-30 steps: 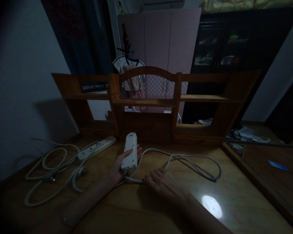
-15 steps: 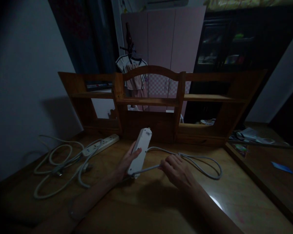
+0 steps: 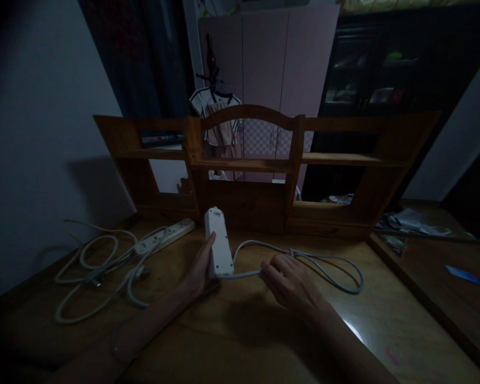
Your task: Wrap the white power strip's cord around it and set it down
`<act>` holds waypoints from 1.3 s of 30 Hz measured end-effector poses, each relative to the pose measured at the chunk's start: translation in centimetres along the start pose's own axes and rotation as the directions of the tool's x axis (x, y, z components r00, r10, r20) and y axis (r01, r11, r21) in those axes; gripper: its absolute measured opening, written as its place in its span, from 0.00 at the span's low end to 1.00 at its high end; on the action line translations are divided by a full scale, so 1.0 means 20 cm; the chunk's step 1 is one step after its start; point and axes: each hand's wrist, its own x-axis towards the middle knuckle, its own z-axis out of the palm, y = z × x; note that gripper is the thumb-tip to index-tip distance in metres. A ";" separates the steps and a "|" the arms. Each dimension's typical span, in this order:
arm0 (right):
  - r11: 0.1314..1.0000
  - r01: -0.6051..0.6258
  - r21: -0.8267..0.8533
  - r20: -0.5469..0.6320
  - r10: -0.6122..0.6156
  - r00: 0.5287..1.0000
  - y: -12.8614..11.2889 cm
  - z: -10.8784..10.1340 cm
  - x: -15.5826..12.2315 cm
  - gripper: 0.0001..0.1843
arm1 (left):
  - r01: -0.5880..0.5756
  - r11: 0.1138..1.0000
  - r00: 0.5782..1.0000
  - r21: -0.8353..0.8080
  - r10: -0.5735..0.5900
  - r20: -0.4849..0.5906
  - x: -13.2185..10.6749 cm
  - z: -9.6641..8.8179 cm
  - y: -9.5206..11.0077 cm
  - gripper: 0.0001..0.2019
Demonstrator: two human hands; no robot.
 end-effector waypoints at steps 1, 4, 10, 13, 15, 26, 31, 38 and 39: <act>1.000 0.022 -0.006 0.023 -0.022 0.999 -0.02 0.00 0.00 0.07 | -0.018 0.998 1.000 -0.053 0.017 -0.017 0.01 -0.01 0.02 0.26; 0.997 0.074 -0.017 0.160 -0.071 0.985 -0.07 0.03 0.01 0.08 | -0.072 0.966 0.997 -0.248 0.074 0.002 0.06 -0.02 0.07 0.22; 0.998 0.060 -0.002 0.359 -0.056 0.932 -0.11 0.11 -0.01 0.12 | 0.030 0.903 0.991 -0.429 0.028 0.130 0.11 -0.05 0.09 0.19; 0.996 0.094 0.002 0.370 -0.088 0.925 -0.11 0.11 -0.03 0.15 | 0.037 0.916 0.993 -0.399 0.010 0.115 0.10 -0.05 0.07 0.18; 0.991 0.133 0.019 0.362 -0.131 0.923 -0.12 0.10 -0.03 0.16 | 0.002 0.929 0.996 -0.369 0.032 0.087 0.10 -0.04 0.06 0.18; 0.953 0.301 -0.043 0.129 -0.294 0.947 -0.20 -0.01 0.01 0.15 | -0.419 0.898 0.908 0.134 0.415 0.057 -0.07 0.08 0.09 0.40; 0.966 0.237 -0.106 0.019 -0.236 0.972 -0.16 -0.02 0.01 0.13 | -0.456 0.803 0.890 0.385 0.415 0.188 -0.11 0.10 0.05 0.28; 0.991 0.097 -0.090 -0.066 -0.103 0.992 -0.10 0.01 0.01 0.06 | -0.220 0.959 0.975 0.177 0.211 0.067 -0.04 0.03 0.01 0.19; 0.994 0.087 -0.073 -0.050 -0.090 0.995 -0.10 0.00 0.01 0.05 | -0.144 0.986 0.988 0.085 0.138 0.072 -0.02 0.01 0.03 0.19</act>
